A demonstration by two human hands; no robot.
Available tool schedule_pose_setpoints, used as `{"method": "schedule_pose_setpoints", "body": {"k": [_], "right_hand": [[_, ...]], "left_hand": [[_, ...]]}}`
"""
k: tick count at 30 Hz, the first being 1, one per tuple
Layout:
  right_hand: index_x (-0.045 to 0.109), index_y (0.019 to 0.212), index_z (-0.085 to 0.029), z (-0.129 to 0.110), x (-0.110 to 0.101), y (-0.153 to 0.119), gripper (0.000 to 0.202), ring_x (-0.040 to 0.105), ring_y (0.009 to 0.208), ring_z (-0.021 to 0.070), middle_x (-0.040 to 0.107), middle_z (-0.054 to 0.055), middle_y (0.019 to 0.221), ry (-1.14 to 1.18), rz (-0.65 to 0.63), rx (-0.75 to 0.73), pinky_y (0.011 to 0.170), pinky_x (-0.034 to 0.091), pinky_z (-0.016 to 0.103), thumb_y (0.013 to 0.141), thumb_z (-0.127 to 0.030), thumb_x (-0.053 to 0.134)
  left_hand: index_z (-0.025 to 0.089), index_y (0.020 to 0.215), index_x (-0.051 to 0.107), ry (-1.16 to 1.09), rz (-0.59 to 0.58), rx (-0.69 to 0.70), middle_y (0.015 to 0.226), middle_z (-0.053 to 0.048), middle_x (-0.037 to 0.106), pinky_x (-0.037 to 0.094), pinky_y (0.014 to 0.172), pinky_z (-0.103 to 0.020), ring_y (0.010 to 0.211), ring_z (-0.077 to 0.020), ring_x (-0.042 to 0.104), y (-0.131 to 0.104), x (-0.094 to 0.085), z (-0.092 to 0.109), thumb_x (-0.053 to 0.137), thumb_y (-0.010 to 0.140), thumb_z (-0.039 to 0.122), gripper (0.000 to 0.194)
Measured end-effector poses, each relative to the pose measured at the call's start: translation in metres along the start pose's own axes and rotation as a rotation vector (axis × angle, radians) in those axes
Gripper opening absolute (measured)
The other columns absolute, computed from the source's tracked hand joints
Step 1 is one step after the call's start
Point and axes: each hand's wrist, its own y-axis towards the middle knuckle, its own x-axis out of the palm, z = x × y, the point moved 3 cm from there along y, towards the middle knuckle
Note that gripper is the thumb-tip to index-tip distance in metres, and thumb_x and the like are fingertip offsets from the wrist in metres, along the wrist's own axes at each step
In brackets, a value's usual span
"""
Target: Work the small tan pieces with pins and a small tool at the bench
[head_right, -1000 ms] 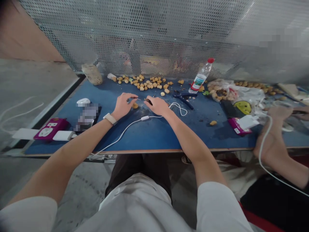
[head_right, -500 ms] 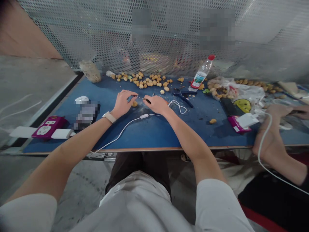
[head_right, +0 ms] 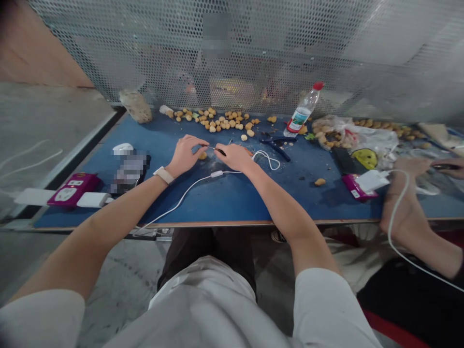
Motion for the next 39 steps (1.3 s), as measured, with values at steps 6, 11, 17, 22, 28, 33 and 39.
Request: {"method": "schedule_pose_setpoints", "body": {"k": [6, 11, 17, 22, 28, 33, 39], "right_hand": [[0.089, 0.142, -0.025, -0.003, -0.001, 0.000, 0.038, 0.082, 0.103, 0.0342, 0.094, 0.013, 0.116, -0.069, -0.028, -0.002, 0.083, 0.043, 0.038, 0.131, -0.040, 0.055], [0.088, 0.145, -0.026, -0.007, 0.000, -0.001, 0.036, 0.085, 0.112, 0.0358, 0.096, 0.015, 0.125, -0.139, -0.040, -0.010, 0.090, 0.050, 0.040, 0.130, -0.036, 0.056], [0.085, 0.145, -0.024, -0.002, 0.004, 0.000, 0.032, 0.085, 0.113, 0.0398, 0.095, 0.018, 0.125, -0.114, 0.000, -0.007, 0.092, 0.053, 0.043, 0.125, -0.040, 0.066], [0.081, 0.145, -0.025, 0.001, 0.002, -0.003, 0.038, 0.082, 0.110, 0.0404, 0.094, 0.016, 0.120, -0.039, 0.069, -0.013, 0.095, 0.055, 0.046, 0.115, -0.046, 0.072], [0.080, 0.142, -0.026, 0.006, 0.000, -0.004, 0.037, 0.082, 0.113, 0.0394, 0.094, 0.015, 0.126, 0.048, 0.124, -0.060, 0.098, 0.056, 0.046, 0.113, -0.046, 0.070], [0.078, 0.135, -0.027, 0.004, 0.001, -0.002, 0.033, 0.085, 0.121, 0.0390, 0.094, 0.015, 0.135, 0.109, 0.142, -0.105, 0.104, 0.057, 0.045, 0.109, -0.047, 0.083], [0.077, 0.128, -0.028, 0.001, -0.001, -0.004, 0.029, 0.085, 0.112, 0.0362, 0.095, 0.013, 0.130, 0.125, 0.145, -0.109, 0.101, 0.057, 0.044, 0.107, -0.046, 0.088]], "left_hand": [[0.029, 0.132, 0.097, 0.007, -0.023, 0.029, 0.138, -0.011, 0.098, 0.055, 0.134, -0.061, 0.144, -0.0388, 0.079, 0.000, 0.000, -0.002, 0.075, 0.122, 0.022, 0.025], [0.029, 0.128, 0.096, 0.019, -0.061, 0.077, 0.131, -0.011, 0.097, 0.054, 0.131, -0.061, 0.142, -0.0388, 0.078, -0.001, 0.002, 0.001, 0.078, 0.120, 0.023, 0.021], [0.028, 0.123, 0.092, 0.010, -0.062, 0.109, 0.126, -0.011, 0.095, 0.056, 0.128, -0.061, 0.137, -0.0387, 0.077, -0.002, 0.004, 0.004, 0.074, 0.117, 0.021, 0.020], [0.028, 0.121, 0.091, 0.007, -0.074, 0.097, 0.121, -0.011, 0.094, 0.056, 0.126, -0.060, 0.133, -0.0385, 0.076, -0.002, 0.002, 0.004, 0.076, 0.117, 0.020, 0.017], [0.028, 0.122, 0.092, 0.015, -0.078, 0.087, 0.120, -0.011, 0.093, 0.055, 0.124, -0.060, 0.132, -0.0387, 0.076, -0.002, -0.001, 0.003, 0.077, 0.118, 0.021, 0.017], [0.027, 0.124, 0.093, 0.026, -0.123, 0.149, 0.128, -0.012, 0.094, 0.052, 0.127, -0.061, 0.136, -0.0397, 0.075, -0.003, 0.002, 0.004, 0.080, 0.118, 0.028, 0.014], [0.029, 0.121, 0.092, 0.017, -0.166, 0.211, 0.125, -0.011, 0.096, 0.049, 0.129, -0.063, 0.135, -0.0394, 0.076, -0.003, 0.001, 0.007, 0.073, 0.121, 0.028, 0.019]]}}
